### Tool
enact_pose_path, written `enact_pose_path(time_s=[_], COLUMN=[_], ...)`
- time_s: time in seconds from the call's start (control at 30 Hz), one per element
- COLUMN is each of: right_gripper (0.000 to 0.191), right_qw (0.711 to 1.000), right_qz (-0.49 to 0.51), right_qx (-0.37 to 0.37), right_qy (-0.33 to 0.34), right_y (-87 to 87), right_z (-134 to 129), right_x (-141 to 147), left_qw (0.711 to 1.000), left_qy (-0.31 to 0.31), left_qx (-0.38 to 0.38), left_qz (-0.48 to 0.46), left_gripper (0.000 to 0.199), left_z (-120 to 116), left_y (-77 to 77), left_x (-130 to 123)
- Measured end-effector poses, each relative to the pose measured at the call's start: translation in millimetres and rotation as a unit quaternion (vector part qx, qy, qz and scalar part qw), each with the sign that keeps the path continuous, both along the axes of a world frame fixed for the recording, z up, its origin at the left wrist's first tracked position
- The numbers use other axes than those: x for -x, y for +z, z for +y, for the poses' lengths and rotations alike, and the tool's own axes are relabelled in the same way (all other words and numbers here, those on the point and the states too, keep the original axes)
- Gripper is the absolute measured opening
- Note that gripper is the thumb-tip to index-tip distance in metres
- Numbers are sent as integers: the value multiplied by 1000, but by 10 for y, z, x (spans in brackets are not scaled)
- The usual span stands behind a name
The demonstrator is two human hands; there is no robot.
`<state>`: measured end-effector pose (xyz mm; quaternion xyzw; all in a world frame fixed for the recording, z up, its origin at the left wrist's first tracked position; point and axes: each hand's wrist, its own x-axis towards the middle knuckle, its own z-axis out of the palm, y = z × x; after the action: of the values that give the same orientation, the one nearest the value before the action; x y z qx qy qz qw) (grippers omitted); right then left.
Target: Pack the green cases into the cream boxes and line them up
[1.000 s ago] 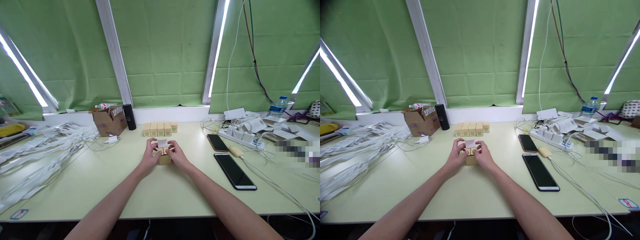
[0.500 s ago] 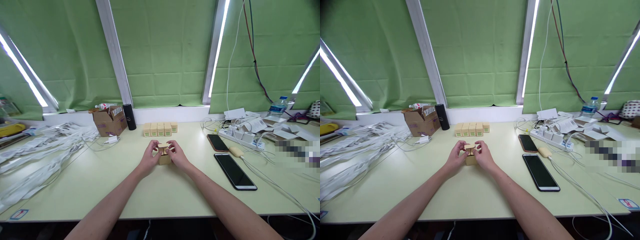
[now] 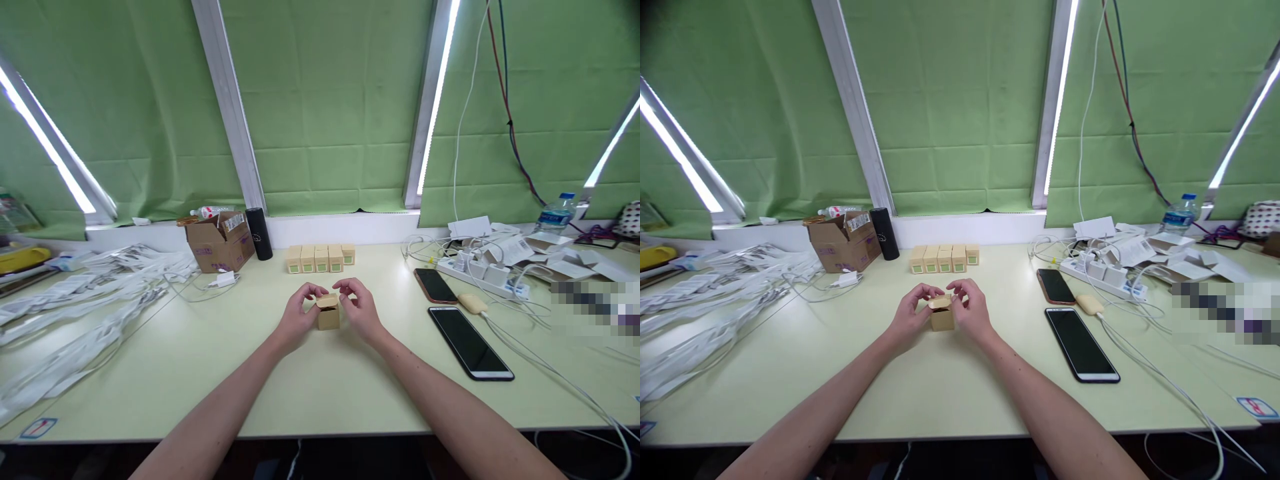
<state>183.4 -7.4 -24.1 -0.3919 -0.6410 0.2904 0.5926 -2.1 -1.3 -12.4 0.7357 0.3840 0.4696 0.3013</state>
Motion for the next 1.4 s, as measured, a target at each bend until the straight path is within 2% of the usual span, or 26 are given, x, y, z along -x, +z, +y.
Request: enact_pose_path(time_s=[0.3, 0.53, 0.7, 1.17, 1.4], right_gripper=[8, 6, 5, 11, 10], right_qw=[996, 992, 989, 980, 981], right_qz=[-60, -95, -110, -152, -157], right_qx=[-67, -82, -97, -131, -115], right_qy=[12, 0, -7, -13, -14], right_y=[23, -9, -5, -47, -43], right_z=[-46, -39, -37, -20, -24], right_x=[-19, -32, -40, -64, -58], left_qw=[999, 990, 983, 978, 979], left_qy=[-30, -15, -13, -18, -11], left_qx=[-23, -133, -169, -192, -185], left_qz=[-3, 38, 70, 83, 83], left_gripper=[8, 15, 17, 12, 11], left_z=[16, 26, -9, -17, -12], left_y=[27, 67, 105, 92, 76], left_x=[62, 151, 147, 135, 135])
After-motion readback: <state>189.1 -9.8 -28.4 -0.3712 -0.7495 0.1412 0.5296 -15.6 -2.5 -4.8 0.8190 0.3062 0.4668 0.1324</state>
